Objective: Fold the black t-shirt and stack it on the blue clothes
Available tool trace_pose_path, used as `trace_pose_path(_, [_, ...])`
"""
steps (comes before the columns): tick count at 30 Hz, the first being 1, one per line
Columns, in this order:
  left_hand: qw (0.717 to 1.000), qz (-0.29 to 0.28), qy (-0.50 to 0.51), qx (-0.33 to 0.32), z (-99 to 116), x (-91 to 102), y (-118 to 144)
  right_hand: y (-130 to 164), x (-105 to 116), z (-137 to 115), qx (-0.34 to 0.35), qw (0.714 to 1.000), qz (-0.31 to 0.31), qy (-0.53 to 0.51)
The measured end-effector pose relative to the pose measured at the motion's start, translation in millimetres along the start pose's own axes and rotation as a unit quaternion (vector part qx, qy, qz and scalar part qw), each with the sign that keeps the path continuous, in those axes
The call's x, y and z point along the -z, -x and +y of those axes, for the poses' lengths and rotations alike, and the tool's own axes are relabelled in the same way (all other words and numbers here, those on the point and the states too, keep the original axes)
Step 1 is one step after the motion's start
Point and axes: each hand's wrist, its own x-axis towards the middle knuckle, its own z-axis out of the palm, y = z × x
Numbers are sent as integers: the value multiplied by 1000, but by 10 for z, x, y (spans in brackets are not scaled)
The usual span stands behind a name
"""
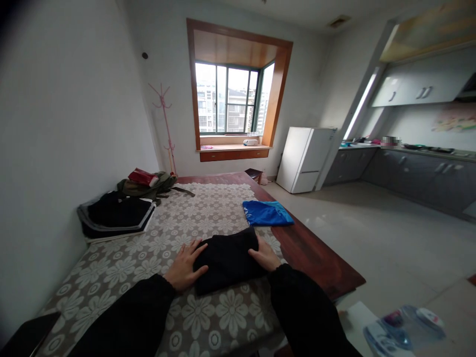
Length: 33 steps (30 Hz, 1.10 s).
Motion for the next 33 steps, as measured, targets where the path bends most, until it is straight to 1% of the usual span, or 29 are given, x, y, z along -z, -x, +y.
trace_pose_path(3, [998,0,-50,24,-45,-96,21,72,-10,61,-36,996,6,79])
trace_pose_path(6, [997,6,-57,52,-70,-119,24,126,-6,115,-81,987,5,136])
trace_pose_path(7, [997,4,-52,59,-73,-120,27,130,1,130,-84,986,-4,142])
trace_pose_path(10, [995,6,-34,93,-83,-120,36,101,29,161,-65,989,-39,128])
trace_pose_path(12, [992,17,-19,127,-99,-121,38,63,43,165,-60,990,-42,118])
trace_pose_path(15, [987,41,36,149,-131,-111,27,18,41,148,-64,993,-28,92])
trace_pose_path(17, [981,62,110,144,-138,-100,15,10,24,134,-64,996,-19,64])
trace_pose_path(18, [974,68,167,135,-131,-97,8,14,13,129,-66,997,-14,48])
trace_pose_path(19, [961,65,240,122,-117,-98,3,21,0,127,-67,997,-8,31])
trace_pose_path(20, [939,52,323,108,-95,-106,-2,32,-13,128,-68,998,-3,11])
trace_pose_path(22, [870,11,483,94,-35,-136,-5,60,-36,136,-65,997,4,-34])
trace_pose_path(23, [836,-6,540,98,-1,-155,-3,75,-43,141,-62,996,9,-59])
trace_pose_path(24, [810,-12,576,107,34,-173,0,90,-48,145,-57,995,16,-83])
trace_pose_path(25, [796,-9,593,117,67,-185,6,104,-49,147,-50,993,24,-105])
trace_pose_path(26, [791,-1,599,121,98,-189,12,117,-49,146,-43,991,35,-125])
trace_pose_path(28, [790,20,602,110,146,-171,23,134,-46,134,-32,982,58,-176])
trace_pose_path(30, [780,54,617,94,168,-126,25,135,-49,111,-43,962,64,-262])
trace_pose_path(32, [764,98,633,85,156,-82,15,112,-65,79,-77,931,36,-354])
trace_pose_path(33, [762,116,631,85,135,-69,6,92,-75,59,-94,920,11,-381])
